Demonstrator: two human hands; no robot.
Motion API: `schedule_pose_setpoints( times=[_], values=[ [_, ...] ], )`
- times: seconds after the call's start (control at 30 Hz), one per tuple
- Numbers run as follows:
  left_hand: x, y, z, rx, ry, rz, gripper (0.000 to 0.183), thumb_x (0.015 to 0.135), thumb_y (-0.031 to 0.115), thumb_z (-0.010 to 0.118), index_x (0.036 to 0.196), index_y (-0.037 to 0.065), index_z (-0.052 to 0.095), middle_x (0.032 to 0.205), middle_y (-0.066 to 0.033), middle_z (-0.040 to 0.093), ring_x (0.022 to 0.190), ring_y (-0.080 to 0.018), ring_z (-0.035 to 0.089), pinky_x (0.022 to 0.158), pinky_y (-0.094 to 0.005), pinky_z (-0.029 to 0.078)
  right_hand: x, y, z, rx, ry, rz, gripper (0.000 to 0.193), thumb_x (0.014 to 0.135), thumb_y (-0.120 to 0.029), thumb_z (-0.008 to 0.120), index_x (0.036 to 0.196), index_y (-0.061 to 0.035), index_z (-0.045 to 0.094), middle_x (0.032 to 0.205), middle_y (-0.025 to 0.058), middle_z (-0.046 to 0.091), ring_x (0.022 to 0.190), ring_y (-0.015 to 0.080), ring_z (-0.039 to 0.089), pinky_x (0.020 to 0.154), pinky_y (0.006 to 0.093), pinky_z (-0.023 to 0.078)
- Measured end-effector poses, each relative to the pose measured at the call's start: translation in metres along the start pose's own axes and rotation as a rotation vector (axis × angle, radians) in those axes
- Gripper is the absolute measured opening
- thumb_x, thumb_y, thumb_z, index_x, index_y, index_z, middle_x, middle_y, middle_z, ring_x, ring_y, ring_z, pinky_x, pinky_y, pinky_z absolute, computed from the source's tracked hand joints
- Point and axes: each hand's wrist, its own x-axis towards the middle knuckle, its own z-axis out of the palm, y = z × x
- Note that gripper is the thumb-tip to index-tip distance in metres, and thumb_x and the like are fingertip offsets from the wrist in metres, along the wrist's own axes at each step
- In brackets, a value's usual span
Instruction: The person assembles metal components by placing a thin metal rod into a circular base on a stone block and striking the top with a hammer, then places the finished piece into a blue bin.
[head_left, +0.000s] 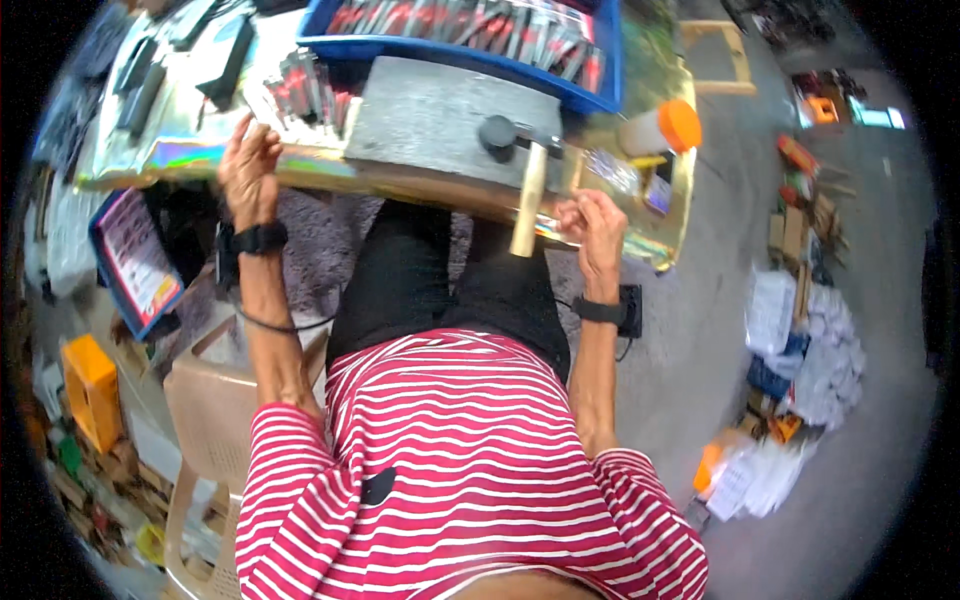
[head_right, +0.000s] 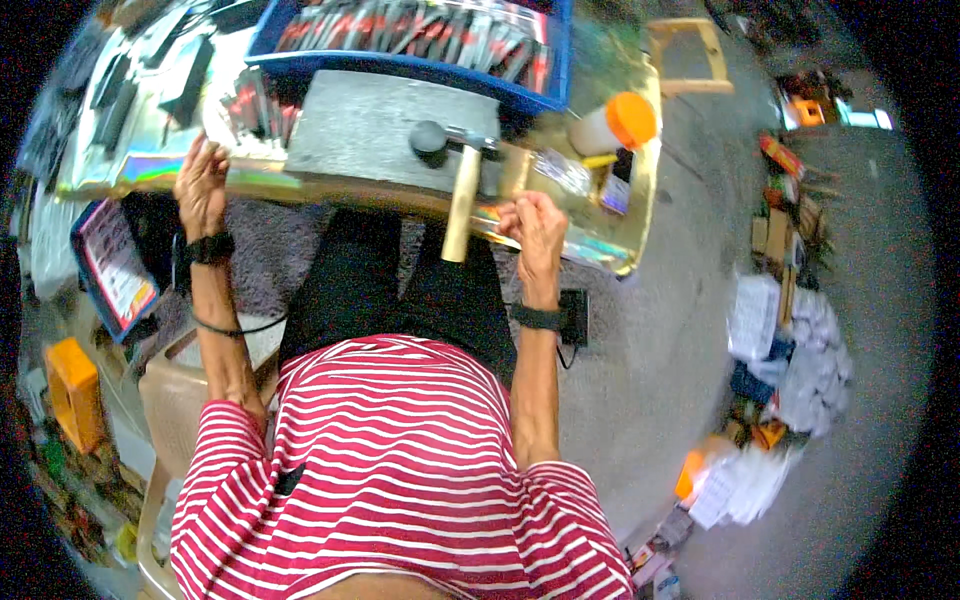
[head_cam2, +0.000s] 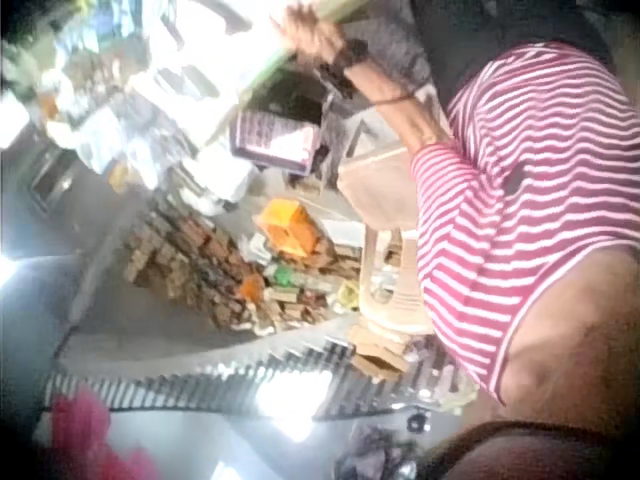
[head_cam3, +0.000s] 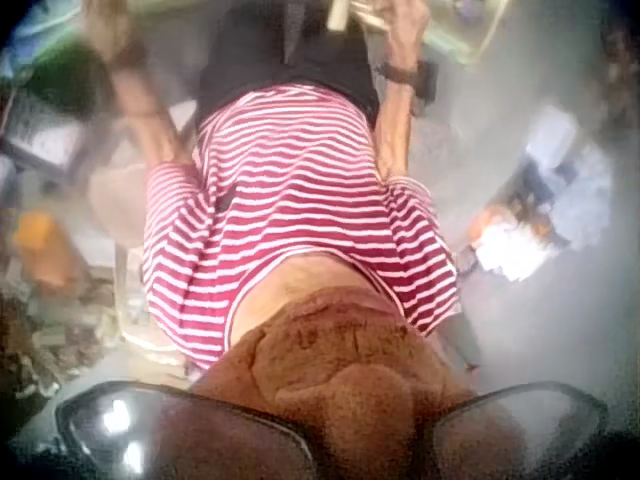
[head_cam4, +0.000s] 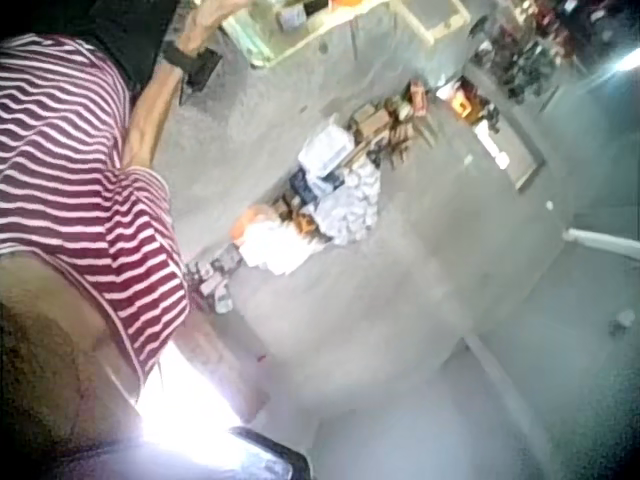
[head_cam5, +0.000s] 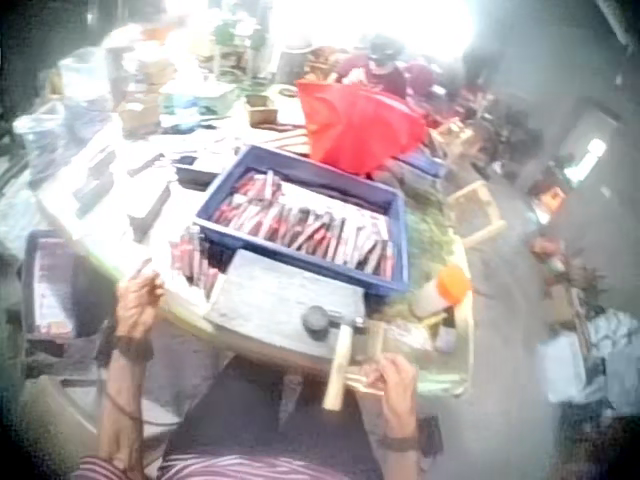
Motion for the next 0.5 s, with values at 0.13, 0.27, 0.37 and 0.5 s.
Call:
schedule_pose_setpoints(
  times=[0.13,0.27,0.37,0.5],
  values=[
    [-0.026,0.010,0.033,-0.119,-0.016,-0.085,0.034,0.078,-0.001,0.051,0.111,-0.006,0.040,0.081,-0.0119,0.055,0.066,-0.0169,0.055,0.060,-0.0252,0.049,0.023,0.007,-0.021,-0.206,0.180,-0.148,0.011,0.080,-0.007,0.045,0.080,0.0036,0.050,0.063,0.0070,0.053,0.049,0.0092,0.050,0.041,0.0199,0.043],
    [-0.037,0.009,0.040,-0.220,-0.192,-0.155,0.035,0.080,-0.001,0.049,0.113,-0.005,0.039,0.084,-0.0135,0.054,0.067,-0.0151,0.053,0.062,-0.0229,0.047,0.040,0.012,-0.028,-0.352,0.213,-0.174,0.009,0.079,-0.005,0.044,0.078,0.0025,0.050,0.061,0.0050,0.051,0.047,0.0092,0.049,0.039,0.0187,0.040],
    [-0.052,0.007,0.054,-0.213,-0.240,-0.183,0.035,0.079,0.000,0.050,0.112,-0.004,0.040,0.084,-0.0124,0.054,0.067,-0.0125,0.050,0.062,-0.0204,0.045,0.054,0.025,-0.038,-0.429,0.233,-0.196,0.009,0.077,-0.006,0.045,0.078,0.0012,0.050,0.061,0.0046,0.051,0.046,0.0094,0.049,0.038,0.0183,0.038],
    [-0.065,0.004,0.066,-0.141,-0.297,-0.203,0.038,0.078,0.001,0.052,0.114,-0.001,0.040,0.085,-0.0094,0.055,0.069,-0.0100,0.050,0.060,-0.0192,0.043,0.069,0.036,-0.047,-0.667,0.273,-0.268,0.012,0.072,-0.009,0.049,0.076,0.0008,0.054,0.063,0.0080,0.054,0.056,0.0153,0.052,0.052,0.0280,0.043]
  ],
)
